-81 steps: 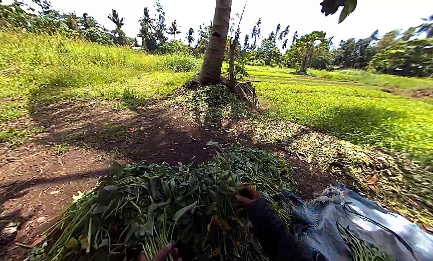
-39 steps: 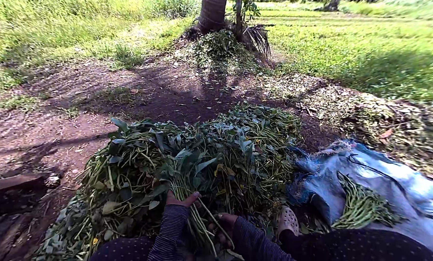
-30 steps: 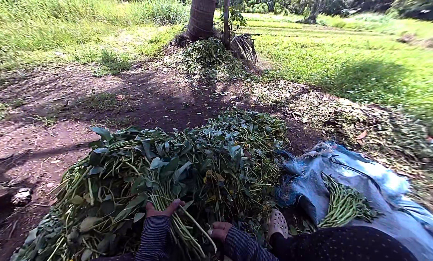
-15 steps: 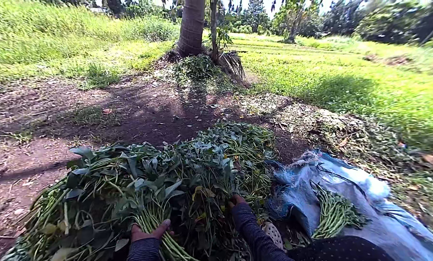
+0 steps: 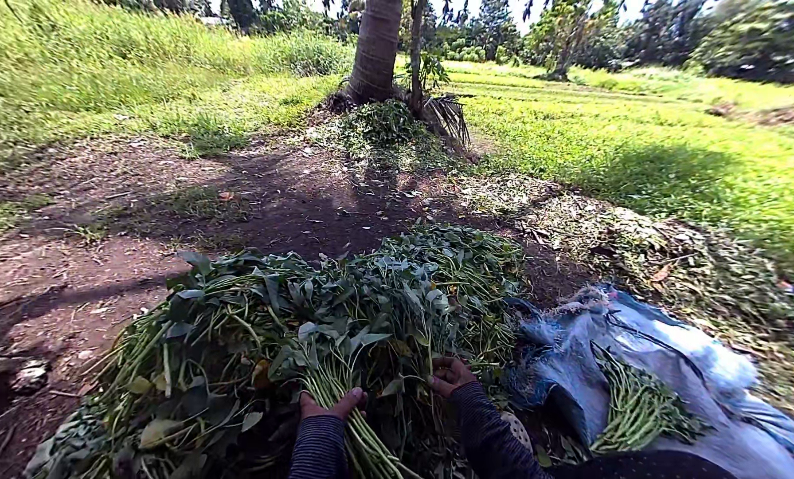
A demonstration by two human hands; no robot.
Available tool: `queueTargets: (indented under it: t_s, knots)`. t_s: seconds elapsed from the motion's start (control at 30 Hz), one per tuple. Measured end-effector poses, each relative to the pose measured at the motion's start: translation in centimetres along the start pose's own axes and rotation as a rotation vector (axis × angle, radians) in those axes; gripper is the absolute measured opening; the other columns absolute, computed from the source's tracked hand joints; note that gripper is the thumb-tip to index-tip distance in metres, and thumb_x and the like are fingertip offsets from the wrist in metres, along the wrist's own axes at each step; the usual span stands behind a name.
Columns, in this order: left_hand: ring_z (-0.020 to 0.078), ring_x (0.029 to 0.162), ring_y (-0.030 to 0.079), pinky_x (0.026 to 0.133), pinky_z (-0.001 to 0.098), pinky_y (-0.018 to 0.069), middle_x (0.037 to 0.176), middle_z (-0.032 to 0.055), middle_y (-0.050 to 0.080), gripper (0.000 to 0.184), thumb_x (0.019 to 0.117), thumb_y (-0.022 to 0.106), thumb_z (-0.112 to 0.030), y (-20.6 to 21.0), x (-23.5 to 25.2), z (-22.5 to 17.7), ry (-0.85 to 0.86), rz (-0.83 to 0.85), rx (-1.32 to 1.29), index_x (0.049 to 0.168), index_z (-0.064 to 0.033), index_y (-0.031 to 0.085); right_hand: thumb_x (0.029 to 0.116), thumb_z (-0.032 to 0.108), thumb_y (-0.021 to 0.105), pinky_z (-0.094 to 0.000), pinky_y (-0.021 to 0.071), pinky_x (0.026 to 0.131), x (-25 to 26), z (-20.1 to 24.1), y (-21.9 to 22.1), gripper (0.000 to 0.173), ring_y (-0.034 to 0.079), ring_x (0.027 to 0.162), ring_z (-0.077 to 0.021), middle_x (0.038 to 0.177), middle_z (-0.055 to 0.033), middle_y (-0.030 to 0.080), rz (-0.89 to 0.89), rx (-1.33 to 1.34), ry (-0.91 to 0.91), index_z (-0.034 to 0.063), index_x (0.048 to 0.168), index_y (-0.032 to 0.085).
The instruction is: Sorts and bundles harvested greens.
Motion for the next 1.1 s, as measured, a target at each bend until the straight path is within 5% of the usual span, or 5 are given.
queueTargets:
  t_s: [0.27,0.43,0.7,0.93,1.1]
  knots:
    - [0.0284,0.074,0.075,0.063,0.0403,0.0639,0.098,0.0212,0.072,0.102,0.0774,0.086,0.005,1.1,-1.7,0.5,-0.043,0.079,0.182,0.153,-0.0036,0.017,0.0886,0.012,0.078,-0.0422,0.0593,0.089,-5.7,1.2,3.7,0.05,0.073,0.093,-0.0235,0.103,-0.0147,0.072,0.094,-0.206,0.053,-0.0013,0.127,0.048]
    - [0.0317,0.137,0.05,0.113,0.0423,0.0432,0.152,0.028,0.042,0.126,0.0672,0.096,-0.008,2.4,-3.1,0.6,0.041,0.196,0.491,0.159,0.0002,0.011,0.0911,0.011,0.072,-0.0513,0.0566,0.094,-8.1,2.5,7.0,0.039,0.073,0.096,-0.0328,0.103,-0.0208,0.073,0.194,-0.501,-0.215,-0.0073,0.123,0.058]
    - [0.0312,0.133,0.054,0.111,0.0426,0.0448,0.148,0.0278,0.048,0.12,0.0671,0.096,-0.008,1.8,-3.0,0.0,0.155,0.111,0.513,0.158,0.0017,0.017,0.0934,0.005,0.062,-0.0435,0.0585,0.079,-9.1,2.1,8.3,0.045,0.069,0.082,-0.0293,0.1,-0.02,0.069,0.136,-0.448,-0.302,-0.0063,0.136,0.053]
    - [0.0293,0.131,0.055,0.109,0.0398,0.0467,0.147,0.0274,0.048,0.119,0.0666,0.095,-0.003,1.8,-2.7,-0.3,0.19,0.101,0.458,0.157,0.0029,0.017,0.1028,0.022,0.057,-0.0518,0.0525,0.096,-8.2,1.2,9.4,0.034,0.066,0.108,-0.0394,0.113,-0.028,0.066,0.253,-0.678,-0.162,-0.0107,0.111,0.066]
    - [0.0309,0.135,0.052,0.111,0.0409,0.0443,0.15,0.0282,0.044,0.115,0.0694,0.092,0.001,-0.8,-0.4,-2.2,0.2,-0.044,0.429,0.157,0.0026,0.018,0.1055,0.015,0.051,-0.054,0.0458,0.108,-9.1,-1.4,11.1,0.033,0.061,0.124,-0.0408,0.126,-0.0294,0.064,0.46,-0.775,-0.051,-0.0119,0.121,0.063]
Point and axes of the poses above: each hand's wrist, its own x-axis towards the middle knuckle, its own y-axis out of the palm, z = x × y, the point moved 9 cm from there along x, towards the middle knuckle
